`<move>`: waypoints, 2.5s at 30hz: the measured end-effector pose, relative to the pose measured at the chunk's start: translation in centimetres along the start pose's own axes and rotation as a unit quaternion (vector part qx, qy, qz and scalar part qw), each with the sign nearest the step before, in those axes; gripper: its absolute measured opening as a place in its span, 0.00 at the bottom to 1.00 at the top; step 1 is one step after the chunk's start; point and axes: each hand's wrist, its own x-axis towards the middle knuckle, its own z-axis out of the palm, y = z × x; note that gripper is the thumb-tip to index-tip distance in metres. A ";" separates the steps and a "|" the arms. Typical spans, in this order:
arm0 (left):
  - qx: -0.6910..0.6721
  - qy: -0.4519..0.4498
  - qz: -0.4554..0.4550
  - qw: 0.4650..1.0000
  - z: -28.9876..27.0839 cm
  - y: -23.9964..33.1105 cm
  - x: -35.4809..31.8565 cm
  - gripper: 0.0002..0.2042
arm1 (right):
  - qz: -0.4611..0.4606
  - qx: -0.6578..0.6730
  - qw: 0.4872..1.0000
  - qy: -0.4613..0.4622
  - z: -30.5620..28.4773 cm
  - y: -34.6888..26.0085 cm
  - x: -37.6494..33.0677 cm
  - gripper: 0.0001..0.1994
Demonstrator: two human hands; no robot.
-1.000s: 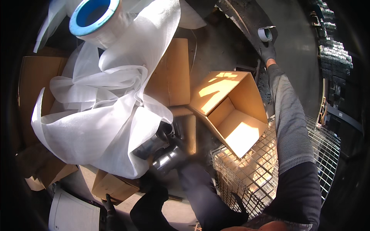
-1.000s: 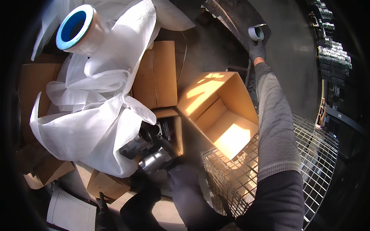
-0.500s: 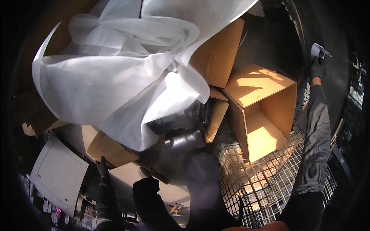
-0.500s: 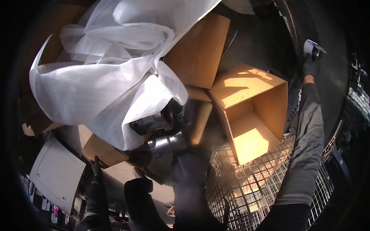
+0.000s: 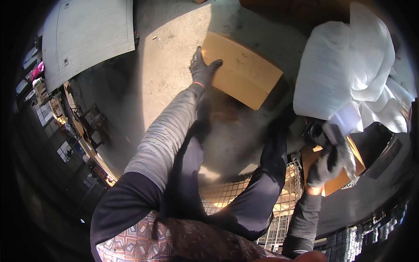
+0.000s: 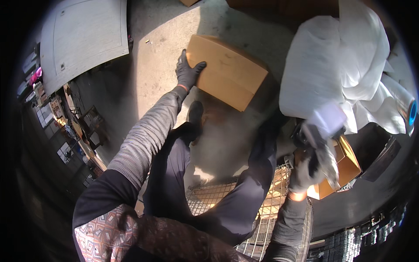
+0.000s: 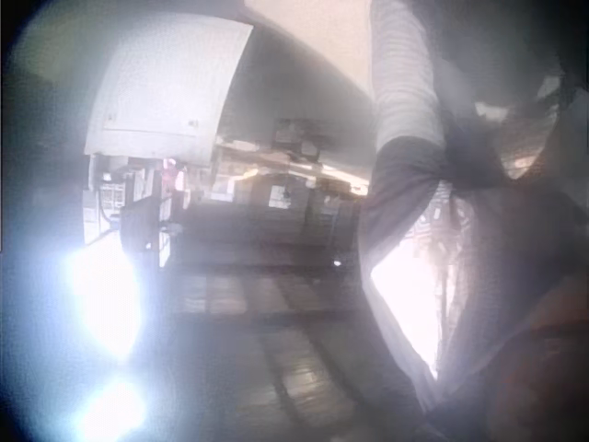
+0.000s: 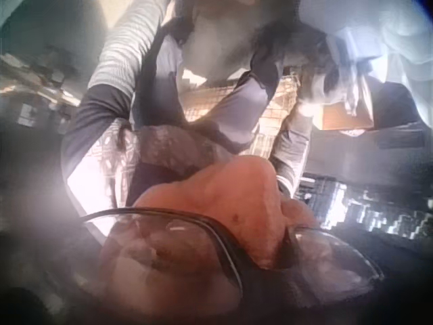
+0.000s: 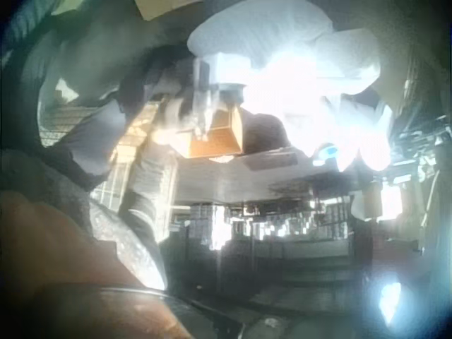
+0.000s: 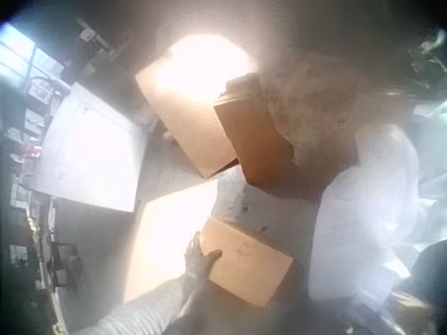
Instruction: The person places a metal part into a cardboard box, then walks to a cluttered area, retrieves a box, and tapes it shut. The person then walks back and places the taped box into a larger box.
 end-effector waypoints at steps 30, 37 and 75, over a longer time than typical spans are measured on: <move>-0.359 -0.030 0.037 0.932 -8.3 -3.8 -0.3 0.17 | -0.283 -0.208 0.829 -0.435 31.6 8.3 0.2 0.10; -0.245 -0.092 0.241 0.935 -10.2 -1.2 -6.0 0.34 | -0.278 -0.194 0.850 -0.403 30.9 9.4 -0.6 0.11; -0.365 -0.104 0.259 0.888 -4.9 -1.2 -3.7 0.12 | -0.217 -0.189 0.872 -0.395 31.7 10.4 -1.7 0.08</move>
